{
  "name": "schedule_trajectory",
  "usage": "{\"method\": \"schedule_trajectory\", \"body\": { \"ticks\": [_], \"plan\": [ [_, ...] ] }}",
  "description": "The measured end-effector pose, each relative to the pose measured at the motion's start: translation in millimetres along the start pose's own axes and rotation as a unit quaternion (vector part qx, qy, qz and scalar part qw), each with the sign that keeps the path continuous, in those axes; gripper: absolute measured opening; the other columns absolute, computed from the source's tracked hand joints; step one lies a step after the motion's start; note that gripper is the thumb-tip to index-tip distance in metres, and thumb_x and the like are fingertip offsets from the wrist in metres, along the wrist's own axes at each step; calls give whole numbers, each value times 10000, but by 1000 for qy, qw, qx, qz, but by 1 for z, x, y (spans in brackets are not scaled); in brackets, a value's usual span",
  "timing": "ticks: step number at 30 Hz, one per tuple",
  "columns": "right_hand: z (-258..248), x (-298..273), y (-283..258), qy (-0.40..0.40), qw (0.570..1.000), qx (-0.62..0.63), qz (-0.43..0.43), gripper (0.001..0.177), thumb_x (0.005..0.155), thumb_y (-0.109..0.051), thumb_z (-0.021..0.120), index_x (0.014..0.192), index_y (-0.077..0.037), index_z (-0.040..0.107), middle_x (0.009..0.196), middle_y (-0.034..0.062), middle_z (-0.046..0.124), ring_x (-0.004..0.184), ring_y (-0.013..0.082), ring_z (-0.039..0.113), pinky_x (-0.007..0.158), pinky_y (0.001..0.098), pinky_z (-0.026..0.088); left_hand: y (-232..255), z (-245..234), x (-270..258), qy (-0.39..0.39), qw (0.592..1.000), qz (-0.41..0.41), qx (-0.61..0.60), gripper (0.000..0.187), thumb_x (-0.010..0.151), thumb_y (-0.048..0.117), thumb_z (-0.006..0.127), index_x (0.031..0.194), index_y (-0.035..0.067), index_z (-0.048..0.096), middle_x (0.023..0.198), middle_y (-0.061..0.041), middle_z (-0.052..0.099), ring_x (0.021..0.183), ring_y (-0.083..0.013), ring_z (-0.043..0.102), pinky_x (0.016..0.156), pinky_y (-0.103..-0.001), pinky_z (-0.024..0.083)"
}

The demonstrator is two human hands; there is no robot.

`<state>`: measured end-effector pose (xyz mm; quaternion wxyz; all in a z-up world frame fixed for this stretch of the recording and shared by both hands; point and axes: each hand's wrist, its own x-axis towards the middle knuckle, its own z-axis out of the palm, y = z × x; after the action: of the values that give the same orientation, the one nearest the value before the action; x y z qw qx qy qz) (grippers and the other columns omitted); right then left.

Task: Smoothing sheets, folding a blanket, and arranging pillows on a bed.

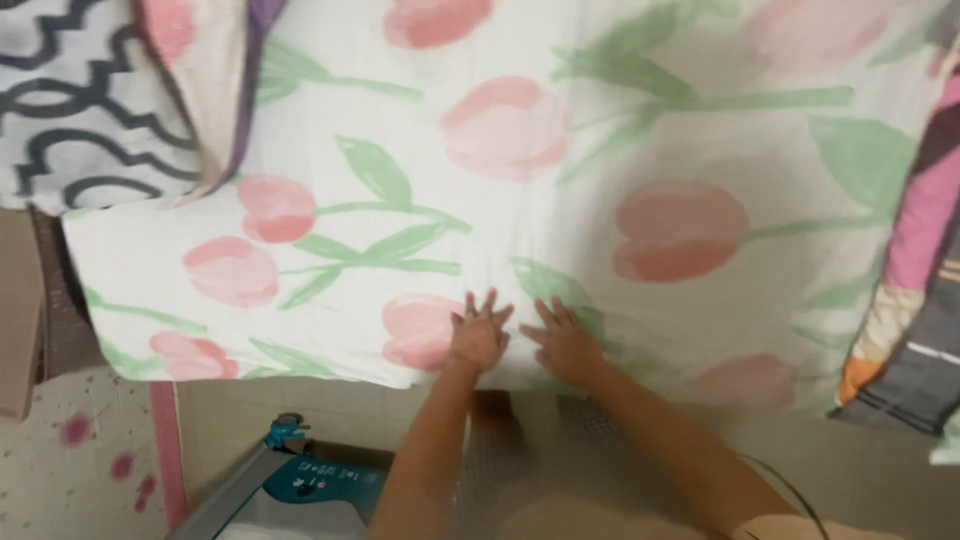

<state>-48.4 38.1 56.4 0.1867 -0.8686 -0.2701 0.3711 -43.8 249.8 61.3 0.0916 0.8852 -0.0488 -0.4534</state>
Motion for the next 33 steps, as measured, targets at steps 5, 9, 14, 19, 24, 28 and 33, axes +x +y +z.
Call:
{"method": "schedule_trajectory", "body": {
  "ticks": [5, 9, 14, 19, 24, 28, 33],
  "plan": [
    [-15, 54, 5, 11, 999, -31, -2, 520, 995, -312, 574, 1500, -200, 521, 1545, 101, 495, 1429, 357, 447, 1211, 565, 307, -42, 28, 23, 39, 993, 109, -1, 300, 1076, 335, 526, 1270, 181, 694, 1461, -70, 645, 1353, -293, 611, 1201, -492, 454],
    [-71, 127, 10, 147, 988, -36, 36, 607, 969, -294, 583, 1545, -139, 468, 1559, 137, 493, 1405, 348, 476, 1121, 556, 374, -83, -22, 38, 243, 957, 86, -135, 388, 1035, 214, 532, 1402, 112, 602, 1337, -140, 670, 1240, -331, 625, 1090, -485, 483],
    [-92, 201, 17, 244, 963, -35, 106, 760, 977, -379, 610, 1619, -118, 299, 1633, 217, 343, 1466, 434, 363, 1130, 570, 337, -132, -83, 30, 247, 967, -61, -29, 829, 895, 359, 674, 1586, 130, 278, 1625, -275, 213, 1460, -507, 214, 1110, -687, 267],
    [-58, 217, -38, 118, 985, -75, 106, 824, 944, -441, 620, 1627, -171, 246, 1670, 233, 230, 1491, 498, 239, 1158, 608, 278, -164, -75, 33, 160, 983, -78, -48, 790, 921, 425, 636, 1590, 160, 311, 1627, -222, 234, 1464, -504, 215, 1082, -695, 284],
    [-43, 201, -81, 25, 994, -102, 33, 792, 900, -443, 637, 1590, -252, 297, 1674, 201, 203, 1507, 508, 156, 1180, 614, 213, -174, -102, 60, 26, 988, -122, -96, 424, 1144, 451, 448, 1295, 168, 725, 1291, -125, 747, 1231, -309, 681, 1218, -484, 438],
    [-58, 232, -56, 86, 993, -81, -13, 506, 963, -327, 610, 1447, -214, 512, 1534, 97, 448, 1400, 425, 375, 1161, 607, 284, -204, -130, 107, 244, 950, -120, -154, 363, 1051, 327, 544, 1325, 116, 655, 1211, -158, 721, 1113, -360, 662, 1027, -487, 484],
    [-122, 285, 1, 323, 945, -19, 36, 303, 1015, -172, 585, 1296, -98, 672, 1324, 121, 687, 1143, 314, 645, 1047, 534, 453, -233, -167, 165, 444, 889, -16, -110, 609, 990, 278, 604, 1520, 22, 451, 1517, -233, 482, 1400, -412, 454, 1167, -542, 355]
  ]
}}
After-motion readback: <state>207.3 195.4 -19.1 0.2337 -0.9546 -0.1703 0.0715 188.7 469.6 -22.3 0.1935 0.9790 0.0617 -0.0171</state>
